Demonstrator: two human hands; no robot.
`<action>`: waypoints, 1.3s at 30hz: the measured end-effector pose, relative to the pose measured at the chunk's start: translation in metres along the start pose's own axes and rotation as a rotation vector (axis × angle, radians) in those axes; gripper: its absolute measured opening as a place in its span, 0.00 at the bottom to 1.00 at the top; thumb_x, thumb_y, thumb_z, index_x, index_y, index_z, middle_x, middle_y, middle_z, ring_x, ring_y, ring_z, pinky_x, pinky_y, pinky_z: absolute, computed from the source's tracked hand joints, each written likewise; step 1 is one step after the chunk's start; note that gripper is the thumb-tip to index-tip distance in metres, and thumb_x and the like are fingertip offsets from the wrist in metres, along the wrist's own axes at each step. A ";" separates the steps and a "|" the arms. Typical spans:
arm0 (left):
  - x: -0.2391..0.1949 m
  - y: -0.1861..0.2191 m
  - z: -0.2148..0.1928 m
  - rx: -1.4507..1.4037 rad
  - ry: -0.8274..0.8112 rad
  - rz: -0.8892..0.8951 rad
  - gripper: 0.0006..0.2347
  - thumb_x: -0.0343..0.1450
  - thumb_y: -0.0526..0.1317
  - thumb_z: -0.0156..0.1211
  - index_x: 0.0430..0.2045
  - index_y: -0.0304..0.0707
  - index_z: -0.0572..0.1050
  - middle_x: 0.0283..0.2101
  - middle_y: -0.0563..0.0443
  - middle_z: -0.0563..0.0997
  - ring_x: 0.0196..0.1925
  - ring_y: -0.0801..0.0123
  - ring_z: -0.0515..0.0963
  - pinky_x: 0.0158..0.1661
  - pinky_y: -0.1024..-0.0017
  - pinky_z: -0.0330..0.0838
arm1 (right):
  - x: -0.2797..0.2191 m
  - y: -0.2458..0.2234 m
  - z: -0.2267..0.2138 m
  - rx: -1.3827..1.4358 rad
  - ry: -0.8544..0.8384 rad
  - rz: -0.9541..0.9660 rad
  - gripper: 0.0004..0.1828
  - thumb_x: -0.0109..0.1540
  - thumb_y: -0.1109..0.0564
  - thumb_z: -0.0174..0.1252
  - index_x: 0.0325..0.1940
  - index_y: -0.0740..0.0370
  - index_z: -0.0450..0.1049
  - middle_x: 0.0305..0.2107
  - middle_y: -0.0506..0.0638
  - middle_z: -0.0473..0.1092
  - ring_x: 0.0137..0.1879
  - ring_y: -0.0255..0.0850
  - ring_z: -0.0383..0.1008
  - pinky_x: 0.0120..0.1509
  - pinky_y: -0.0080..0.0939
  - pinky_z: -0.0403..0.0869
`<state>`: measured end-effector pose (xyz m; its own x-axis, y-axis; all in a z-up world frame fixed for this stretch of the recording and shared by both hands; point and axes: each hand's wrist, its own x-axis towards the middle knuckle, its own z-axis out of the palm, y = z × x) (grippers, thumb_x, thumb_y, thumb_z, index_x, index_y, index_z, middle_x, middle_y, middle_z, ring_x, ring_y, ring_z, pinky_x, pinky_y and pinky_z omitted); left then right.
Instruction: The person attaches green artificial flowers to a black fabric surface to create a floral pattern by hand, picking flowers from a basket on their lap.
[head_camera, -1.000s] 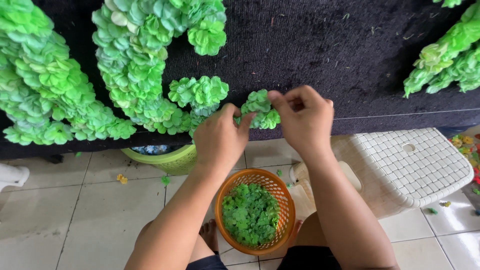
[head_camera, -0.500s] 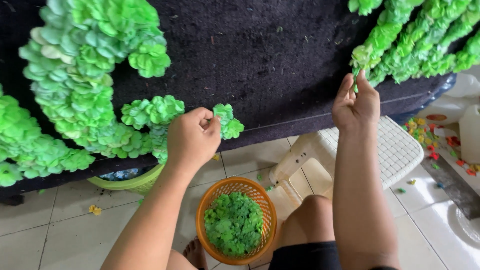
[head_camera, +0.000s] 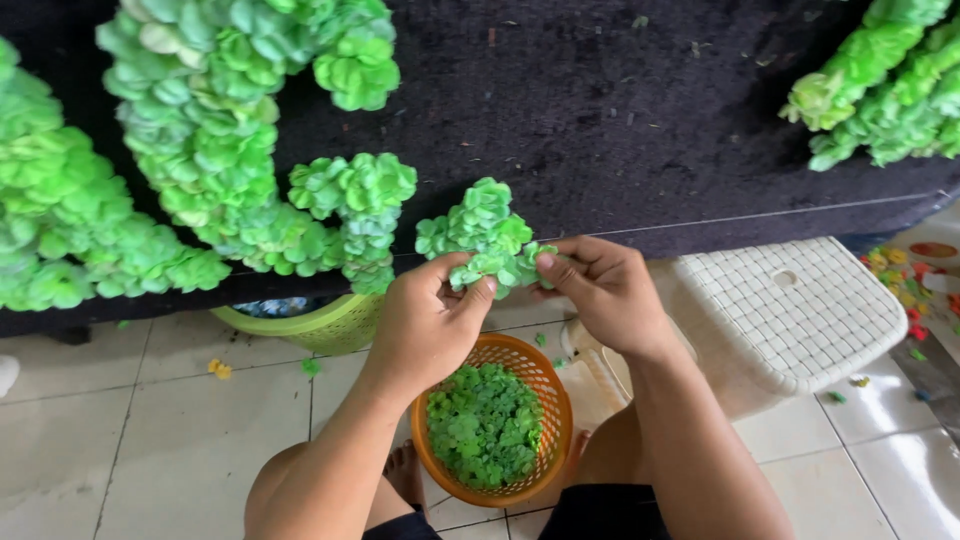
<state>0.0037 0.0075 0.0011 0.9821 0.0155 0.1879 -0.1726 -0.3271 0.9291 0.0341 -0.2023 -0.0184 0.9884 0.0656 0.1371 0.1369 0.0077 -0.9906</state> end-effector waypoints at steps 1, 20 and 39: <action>0.001 0.005 -0.004 0.003 0.013 -0.004 0.09 0.67 0.41 0.65 0.38 0.43 0.83 0.22 0.45 0.85 0.27 0.67 0.86 0.31 0.65 0.82 | 0.003 -0.007 0.004 0.002 -0.013 0.000 0.12 0.64 0.60 0.60 0.49 0.71 0.78 0.27 0.59 0.78 0.34 0.40 0.80 0.44 0.42 0.83; 0.004 0.049 -0.020 0.230 -0.244 0.060 0.25 0.68 0.35 0.54 0.62 0.40 0.59 0.42 0.33 0.81 0.46 0.40 0.83 0.46 0.45 0.74 | 0.016 -0.037 0.037 -0.394 -0.044 -0.669 0.06 0.58 0.66 0.69 0.39 0.64 0.82 0.31 0.57 0.79 0.43 0.53 0.80 0.59 0.52 0.69; 0.025 0.028 0.000 0.712 -0.200 0.275 0.29 0.70 0.30 0.50 0.71 0.46 0.59 0.34 0.32 0.81 0.37 0.42 0.84 0.35 0.51 0.80 | 0.038 -0.041 0.019 -0.750 0.289 -0.790 0.04 0.65 0.56 0.71 0.39 0.53 0.82 0.28 0.41 0.77 0.41 0.40 0.77 0.59 0.40 0.62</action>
<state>0.0236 -0.0018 0.0318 0.9178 -0.3020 0.2577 -0.3876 -0.8220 0.4173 0.0645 -0.1809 0.0276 0.5718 0.0738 0.8171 0.6400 -0.6633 -0.3879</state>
